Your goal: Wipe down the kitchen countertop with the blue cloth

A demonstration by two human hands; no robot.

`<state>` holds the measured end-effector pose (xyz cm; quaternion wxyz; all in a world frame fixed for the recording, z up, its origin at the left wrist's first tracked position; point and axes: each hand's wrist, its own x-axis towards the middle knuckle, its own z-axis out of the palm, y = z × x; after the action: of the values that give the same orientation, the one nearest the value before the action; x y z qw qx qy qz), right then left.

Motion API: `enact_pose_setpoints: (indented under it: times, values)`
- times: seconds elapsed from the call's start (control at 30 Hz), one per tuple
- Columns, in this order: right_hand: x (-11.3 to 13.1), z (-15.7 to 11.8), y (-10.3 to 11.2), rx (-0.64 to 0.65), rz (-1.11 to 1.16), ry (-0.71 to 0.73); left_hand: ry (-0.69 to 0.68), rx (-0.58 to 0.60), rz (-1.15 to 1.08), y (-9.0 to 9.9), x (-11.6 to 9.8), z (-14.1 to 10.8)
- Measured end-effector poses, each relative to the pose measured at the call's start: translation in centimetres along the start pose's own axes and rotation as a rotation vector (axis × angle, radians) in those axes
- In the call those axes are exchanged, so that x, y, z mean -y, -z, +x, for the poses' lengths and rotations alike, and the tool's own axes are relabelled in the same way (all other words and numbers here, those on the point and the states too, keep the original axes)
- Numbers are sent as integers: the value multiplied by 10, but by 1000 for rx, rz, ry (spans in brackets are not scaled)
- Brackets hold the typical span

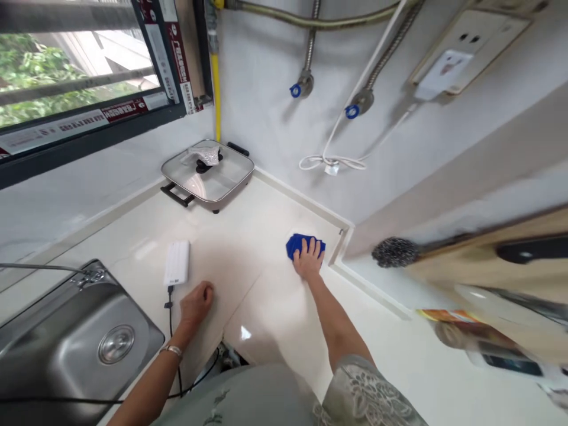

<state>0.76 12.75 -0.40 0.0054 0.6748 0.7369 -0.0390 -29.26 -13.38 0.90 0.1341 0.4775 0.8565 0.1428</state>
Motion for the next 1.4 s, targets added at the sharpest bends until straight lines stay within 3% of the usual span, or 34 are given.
enact_pose_setpoints:
  times: [0.2,0.37,0.5,0.6,0.67,0.77,0.83,0.9,1.03,1.13,1.27,1.4]
  values:
    - [-21,-115,-25,-80,-59,215,-25,-29,23,4,-4,-2]
    - [-84,-228,-45,-162,-32,393,-60,-32,-8,-1,-2,-2]
    - [-150,-308,-52,-185,-55,314,-63,-51,-40,-6,1,-1]
    - [-178,-333,-50,-192,-85,190,-99,-81,-65,-9,2,0]
    - [-176,-331,-47,-172,-99,106,-108,-86,-67,-10,1,1]
    - [-142,-303,-41,-128,-119,-31,-106,-82,-63,-10,0,2]
    - [-101,-277,-36,-77,-127,-27,-104,-72,-59,-9,-2,3]
    - [-53,-250,-30,-21,-117,67,-97,-60,-49,-8,-3,2]
    - [41,-197,-18,-13,-68,149,-87,-46,-26,-6,-4,1]
    - [86,-162,-10,-15,-12,162,-82,-45,-11,-3,-5,0]
    - [97,-130,-1,57,23,268,-42,-53,8,-1,-8,-3]
    - [62,-119,4,63,40,291,16,-69,32,3,-13,-7]
